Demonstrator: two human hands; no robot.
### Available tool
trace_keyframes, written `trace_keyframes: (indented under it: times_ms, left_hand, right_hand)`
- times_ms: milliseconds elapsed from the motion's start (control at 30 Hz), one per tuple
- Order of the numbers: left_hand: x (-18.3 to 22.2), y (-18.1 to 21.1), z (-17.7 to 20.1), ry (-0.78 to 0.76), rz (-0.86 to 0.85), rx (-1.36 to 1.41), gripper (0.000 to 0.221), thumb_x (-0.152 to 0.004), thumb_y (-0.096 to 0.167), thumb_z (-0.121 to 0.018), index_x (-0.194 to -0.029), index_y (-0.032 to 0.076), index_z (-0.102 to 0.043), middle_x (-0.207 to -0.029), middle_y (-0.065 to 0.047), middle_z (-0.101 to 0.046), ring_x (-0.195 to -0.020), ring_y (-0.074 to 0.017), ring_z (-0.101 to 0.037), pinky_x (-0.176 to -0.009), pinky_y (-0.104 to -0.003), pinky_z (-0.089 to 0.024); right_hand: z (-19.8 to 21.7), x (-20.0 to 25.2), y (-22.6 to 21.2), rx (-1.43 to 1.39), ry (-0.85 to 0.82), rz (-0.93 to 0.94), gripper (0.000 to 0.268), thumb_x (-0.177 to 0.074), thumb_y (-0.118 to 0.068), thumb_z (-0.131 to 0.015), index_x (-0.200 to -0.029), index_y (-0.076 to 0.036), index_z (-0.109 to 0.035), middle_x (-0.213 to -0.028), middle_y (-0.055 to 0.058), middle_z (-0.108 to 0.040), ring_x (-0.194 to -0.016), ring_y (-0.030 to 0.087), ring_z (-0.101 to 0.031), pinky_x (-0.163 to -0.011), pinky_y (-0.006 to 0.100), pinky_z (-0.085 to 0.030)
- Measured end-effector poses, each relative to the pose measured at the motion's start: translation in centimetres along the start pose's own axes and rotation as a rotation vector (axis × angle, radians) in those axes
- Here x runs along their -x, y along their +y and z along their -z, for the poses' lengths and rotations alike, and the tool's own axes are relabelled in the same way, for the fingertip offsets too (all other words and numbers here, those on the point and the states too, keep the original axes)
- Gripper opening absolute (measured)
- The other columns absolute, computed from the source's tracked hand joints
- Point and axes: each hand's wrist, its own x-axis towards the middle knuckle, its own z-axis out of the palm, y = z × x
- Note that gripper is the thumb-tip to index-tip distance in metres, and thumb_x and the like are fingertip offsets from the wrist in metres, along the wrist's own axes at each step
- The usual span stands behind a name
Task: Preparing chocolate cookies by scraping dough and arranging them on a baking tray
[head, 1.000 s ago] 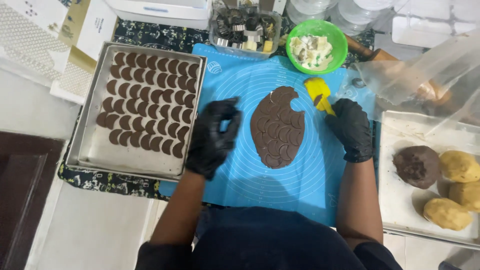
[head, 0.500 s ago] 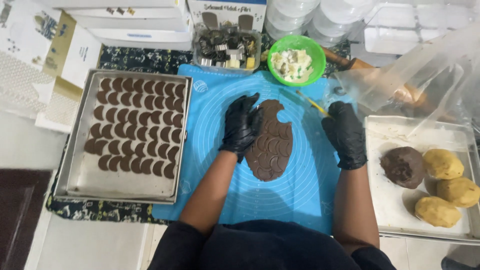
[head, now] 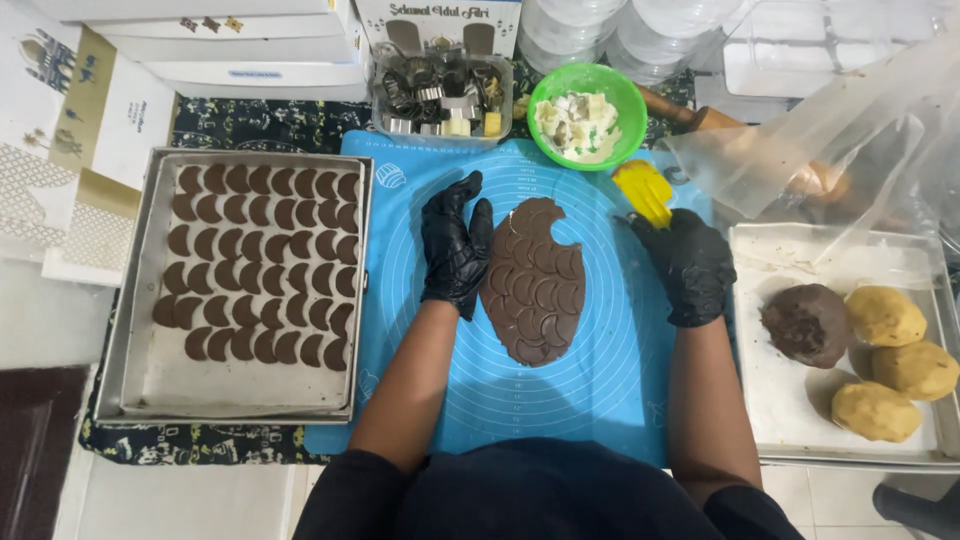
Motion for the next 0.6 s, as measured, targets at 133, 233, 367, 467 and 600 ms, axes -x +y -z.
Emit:
trace_keyframes:
  times_ms: [133, 233, 367, 467, 600]
  left_hand:
    - [0.2, 0.1, -0.1, -0.037, 0.019, -0.015, 0.026, -0.099, 0.034, -0.067, -0.121, 0.023, -0.070, -0.121, 0.001, -0.070, -0.121, -0.0265, -0.063, -0.110, -0.041, -0.047]
    - [0.3, 0.1, -0.2, -0.099, -0.004, -0.052, 0.035, -0.097, 0.038, -0.069, -0.131, 0.030, -0.070, -0.123, 0.002, -0.067, -0.124, -0.0246, -0.060, -0.113, -0.041, -0.045]
    - [0.8, 0.4, -0.3, -0.331, -0.050, -0.207, 0.051, -0.097, 0.054, -0.059, -0.146, 0.041, -0.056, -0.135, 0.002, -0.062, -0.140, -0.0241, -0.047, -0.124, -0.046, -0.023]
    - [0.7, 1.8, 0.1, -0.425, -0.021, -0.241, 0.065, -0.097, 0.057, -0.057, -0.158, 0.042, -0.041, -0.148, -0.001, -0.059, -0.150, -0.0240, -0.039, -0.128, -0.050, -0.008]
    - [0.7, 1.2, 0.2, -0.482, 0.026, -0.184, 0.073, -0.095, 0.056, -0.059, -0.161, 0.034, -0.038, -0.153, 0.002, -0.058, -0.152, -0.0221, -0.038, -0.128, -0.054, -0.002]
  right_hand:
    - [-1.3, -0.3, 1.6, 0.091, 0.173, 0.139, 0.071, -0.095, -0.072, -0.073, -0.110, -0.004, -0.069, -0.095, 0.026, -0.075, -0.097, 0.050, -0.072, -0.082, 0.060, -0.057]
    - [-1.7, -0.9, 2.2, 0.157, 0.217, 0.105, 0.052, -0.109, -0.067, -0.055, -0.110, -0.016, -0.062, -0.092, 0.019, -0.076, -0.097, 0.043, -0.074, -0.081, 0.054, -0.058]
    - [-0.7, 1.4, -0.2, -0.275, 0.012, 0.239, 0.033, -0.106, -0.035, -0.056, -0.125, -0.008, -0.058, -0.101, 0.022, -0.073, -0.100, 0.040, -0.070, -0.087, 0.047, -0.055]
    - [-0.2, 3.3, -3.9, -0.360, -0.120, 0.200, 0.041, -0.101, -0.024, -0.061, -0.139, -0.007, -0.056, -0.122, 0.025, -0.067, -0.117, 0.044, -0.060, -0.101, 0.047, -0.049]
    - [1.0, 4.5, -8.8, -0.362, -0.209, -0.148, 0.060, -0.100, -0.050, -0.052, -0.147, -0.013, -0.056, -0.143, 0.021, -0.060, -0.128, 0.049, -0.056, -0.114, 0.054, -0.043]
